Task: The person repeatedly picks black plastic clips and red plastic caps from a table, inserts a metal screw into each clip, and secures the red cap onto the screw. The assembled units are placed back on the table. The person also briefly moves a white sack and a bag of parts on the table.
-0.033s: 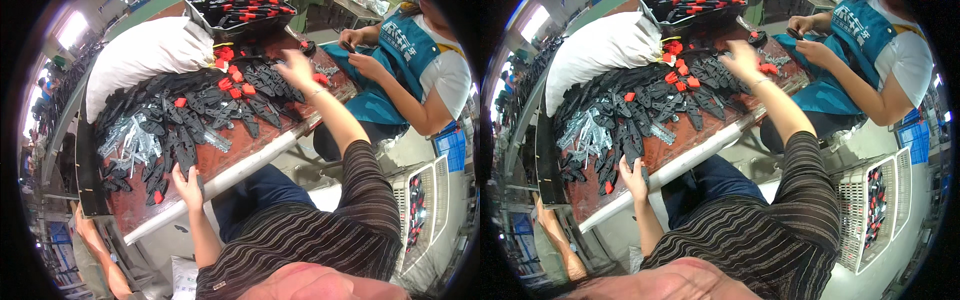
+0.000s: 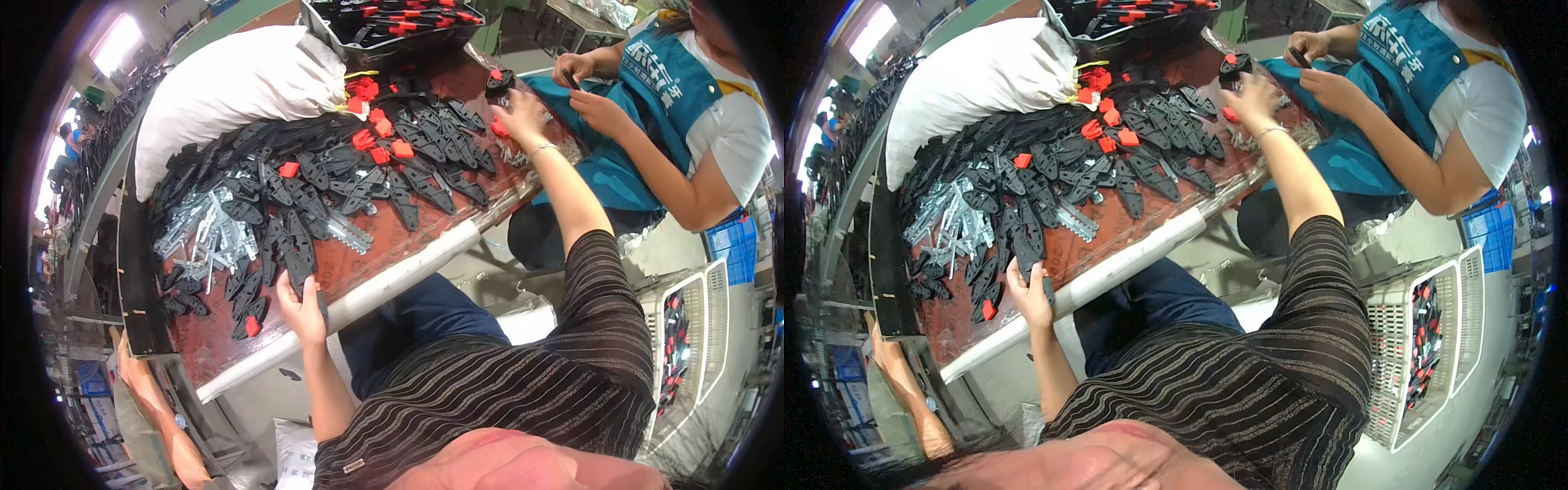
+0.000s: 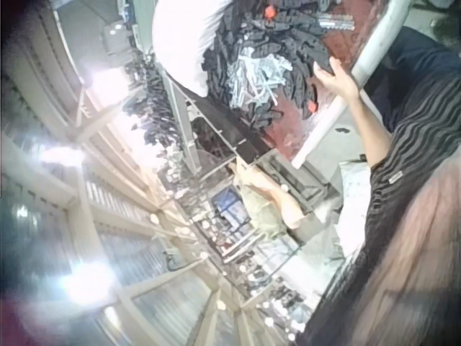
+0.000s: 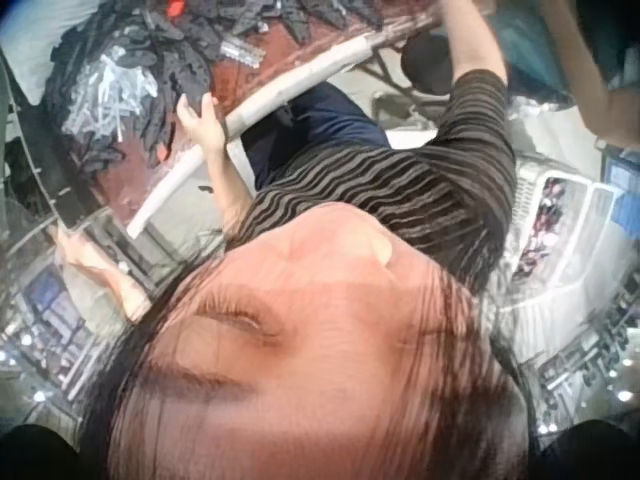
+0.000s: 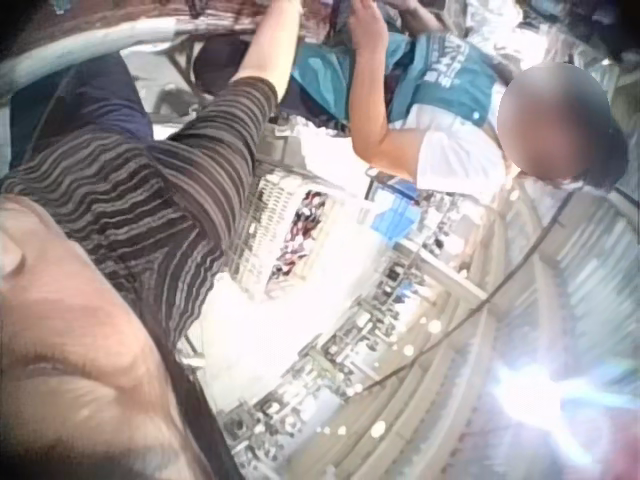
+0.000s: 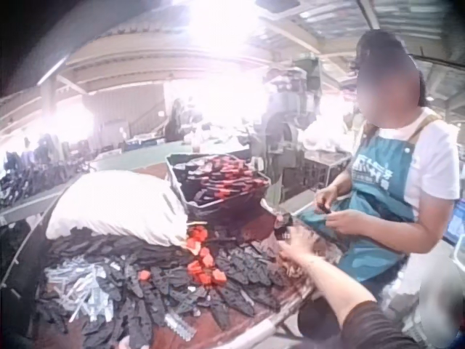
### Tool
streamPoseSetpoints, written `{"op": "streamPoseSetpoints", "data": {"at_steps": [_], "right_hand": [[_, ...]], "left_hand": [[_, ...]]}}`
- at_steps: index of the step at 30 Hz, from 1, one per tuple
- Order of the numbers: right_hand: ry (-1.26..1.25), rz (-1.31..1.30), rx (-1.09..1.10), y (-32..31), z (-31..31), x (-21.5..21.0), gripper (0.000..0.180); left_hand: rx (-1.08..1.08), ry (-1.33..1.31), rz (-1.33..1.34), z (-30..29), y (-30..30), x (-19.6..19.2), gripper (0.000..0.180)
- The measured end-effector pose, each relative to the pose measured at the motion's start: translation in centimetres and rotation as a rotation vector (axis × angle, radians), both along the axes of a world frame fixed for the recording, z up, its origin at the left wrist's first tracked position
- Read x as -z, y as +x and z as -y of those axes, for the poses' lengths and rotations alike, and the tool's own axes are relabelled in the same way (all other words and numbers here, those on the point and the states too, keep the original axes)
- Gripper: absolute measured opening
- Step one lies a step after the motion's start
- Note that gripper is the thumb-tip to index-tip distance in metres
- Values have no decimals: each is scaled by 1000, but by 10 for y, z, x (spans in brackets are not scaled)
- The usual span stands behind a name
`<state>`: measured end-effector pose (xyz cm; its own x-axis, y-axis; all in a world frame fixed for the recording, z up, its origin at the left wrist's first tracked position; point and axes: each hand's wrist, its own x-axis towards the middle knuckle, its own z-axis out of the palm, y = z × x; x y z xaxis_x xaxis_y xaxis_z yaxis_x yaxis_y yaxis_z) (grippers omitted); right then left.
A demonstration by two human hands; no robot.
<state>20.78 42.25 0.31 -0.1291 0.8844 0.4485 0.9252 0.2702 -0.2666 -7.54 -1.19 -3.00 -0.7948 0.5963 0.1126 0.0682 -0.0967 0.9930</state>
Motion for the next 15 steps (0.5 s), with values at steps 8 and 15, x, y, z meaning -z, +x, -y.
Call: {"op": "streamPoseSetpoints", "data": {"at_steps": [8,15], "right_hand": [[-335,101,60,41,-54,9,81],[-94,188,-211,36,-52,31,38]], "left_hand": [[-84,-112,-39,-3,9,-11,31],[-102,-148,-77,-8,12,-9,31]]}}
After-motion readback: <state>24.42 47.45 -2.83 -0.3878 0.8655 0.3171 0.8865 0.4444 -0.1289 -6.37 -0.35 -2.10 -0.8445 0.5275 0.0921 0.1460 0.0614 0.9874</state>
